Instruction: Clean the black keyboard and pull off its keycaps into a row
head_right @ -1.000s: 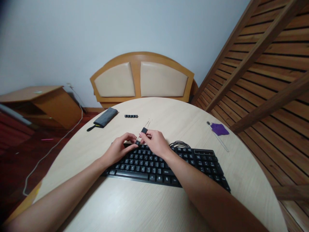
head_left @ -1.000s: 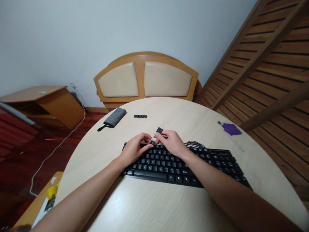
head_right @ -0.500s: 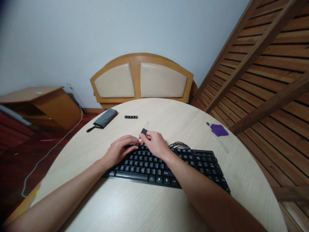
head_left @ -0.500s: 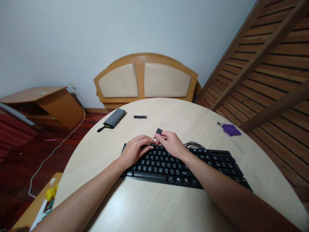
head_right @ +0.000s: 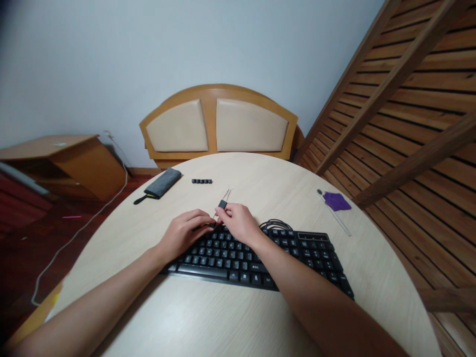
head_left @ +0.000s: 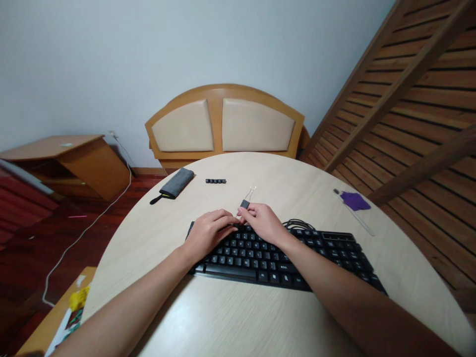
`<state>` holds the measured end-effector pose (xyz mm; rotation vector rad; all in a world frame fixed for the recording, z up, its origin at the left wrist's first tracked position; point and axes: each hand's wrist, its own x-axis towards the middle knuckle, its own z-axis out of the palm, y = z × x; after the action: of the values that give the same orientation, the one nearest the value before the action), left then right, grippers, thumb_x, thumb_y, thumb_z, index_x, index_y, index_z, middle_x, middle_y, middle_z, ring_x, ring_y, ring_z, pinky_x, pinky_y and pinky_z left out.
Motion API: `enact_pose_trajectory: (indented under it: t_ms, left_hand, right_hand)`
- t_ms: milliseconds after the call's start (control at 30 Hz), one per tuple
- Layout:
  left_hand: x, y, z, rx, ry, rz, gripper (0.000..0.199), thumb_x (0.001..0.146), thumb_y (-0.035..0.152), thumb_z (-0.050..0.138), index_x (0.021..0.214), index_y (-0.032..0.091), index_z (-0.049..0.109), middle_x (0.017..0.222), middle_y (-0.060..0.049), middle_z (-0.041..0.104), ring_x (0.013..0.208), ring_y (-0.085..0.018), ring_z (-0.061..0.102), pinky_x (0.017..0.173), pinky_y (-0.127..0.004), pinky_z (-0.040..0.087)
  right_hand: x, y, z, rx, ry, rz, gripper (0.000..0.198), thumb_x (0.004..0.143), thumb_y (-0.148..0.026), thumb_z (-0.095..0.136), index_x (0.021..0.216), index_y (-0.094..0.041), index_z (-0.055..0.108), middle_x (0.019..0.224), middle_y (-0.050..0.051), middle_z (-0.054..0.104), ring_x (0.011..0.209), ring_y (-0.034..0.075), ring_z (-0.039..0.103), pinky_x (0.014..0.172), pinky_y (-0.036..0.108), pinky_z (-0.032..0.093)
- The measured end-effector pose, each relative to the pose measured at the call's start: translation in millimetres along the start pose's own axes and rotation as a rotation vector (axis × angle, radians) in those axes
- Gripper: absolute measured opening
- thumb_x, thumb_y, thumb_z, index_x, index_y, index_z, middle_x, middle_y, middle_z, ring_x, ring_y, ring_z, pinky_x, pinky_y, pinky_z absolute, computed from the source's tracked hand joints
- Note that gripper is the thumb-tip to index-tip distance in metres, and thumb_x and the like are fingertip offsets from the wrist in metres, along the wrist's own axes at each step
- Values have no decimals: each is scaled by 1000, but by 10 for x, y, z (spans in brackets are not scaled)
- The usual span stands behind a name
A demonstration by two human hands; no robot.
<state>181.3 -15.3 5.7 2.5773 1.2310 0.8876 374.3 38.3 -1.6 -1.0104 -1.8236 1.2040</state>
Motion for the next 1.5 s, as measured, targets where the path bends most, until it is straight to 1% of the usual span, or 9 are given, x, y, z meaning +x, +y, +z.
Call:
enact_pose_trajectory:
  t_ms: [200, 300, 367, 500, 633, 767, 900, 1133, 1500]
  left_hand:
    - [61, -13, -59, -54, 136, -181, 16, 94, 29, 58, 108, 22, 65, 99, -3, 70, 83, -16, 65, 78, -30, 52]
    - [187, -117, -110, -36, 197, -265, 19, 91, 32, 61, 106, 22, 66, 101, -4, 73, 84, -18, 66, 76, -30, 52]
    - [309, -236, -137, -16, 201, -287, 21, 91, 36, 61, 105, 22, 68, 101, -4, 73, 85, -19, 67, 76, -31, 52]
    - [600, -532, -151, 197, 162, -253, 20, 91, 36, 62, 103, 22, 69, 98, -5, 74, 90, -21, 65, 82, -33, 50]
    - [875, -819, -99, 397, 63, -113, 19, 92, 32, 59, 104, 22, 70, 106, -7, 70, 102, -24, 59, 91, -36, 47]
    - [1062, -1068, 9, 426, 31, -101, 17, 87, 29, 65, 101, 21, 73, 116, -9, 67, 109, -27, 54, 94, -39, 45]
    - [1142, -1253, 123, 437, 16, -130, 17, 85, 28, 67, 98, 22, 74, 118, -8, 65, 113, -29, 52, 96, -42, 44]
    - [1161, -1387, 210, 443, 13, -184, 19, 85, 30, 66, 100, 22, 75, 118, -9, 65, 115, -31, 49, 95, -44, 45]
    - [1145, -1428, 206, 429, 14, -230, 23, 85, 33, 64, 103, 22, 73, 120, -8, 64, 115, -30, 51, 98, -43, 44]
  right_hand:
    - [-5, -27, 4, 11, -5, -7, 31, 93, -39, 54, 78, -15, 67, 73, 7, 73, 72, 19, 71, 73, 29, 54]
    - [-7, -39, 10, -2, -2, -17, 30, 93, -37, 53, 76, -15, 67, 72, 6, 74, 72, 19, 71, 75, 30, 54]
    - [-9, -40, 13, -14, 0, -31, 31, 94, -36, 52, 75, -15, 66, 72, 7, 74, 71, 19, 71, 75, 30, 54]
    - [-9, -27, 19, -22, 5, -34, 30, 93, -37, 53, 77, -15, 66, 72, 7, 74, 71, 20, 72, 73, 30, 54]
    - [-2, -3, 26, -13, -2, -35, 32, 93, -39, 53, 76, -15, 66, 71, 7, 74, 70, 19, 71, 71, 29, 54]
    - [0, 14, 34, -27, 3, -27, 36, 92, -45, 55, 72, -16, 65, 71, 6, 73, 68, 19, 71, 69, 28, 54]
    - [-5, 15, 32, -33, 5, -18, 36, 91, -47, 55, 73, -17, 65, 72, 6, 74, 68, 19, 71, 69, 28, 53]
    - [-7, 15, 37, -46, -1, -18, 33, 93, -41, 53, 75, -17, 67, 72, 5, 74, 68, 18, 70, 69, 28, 53]
    - [-15, 9, 40, -32, -2, -14, 31, 94, -38, 52, 77, -17, 67, 72, 5, 74, 70, 18, 71, 71, 28, 53]
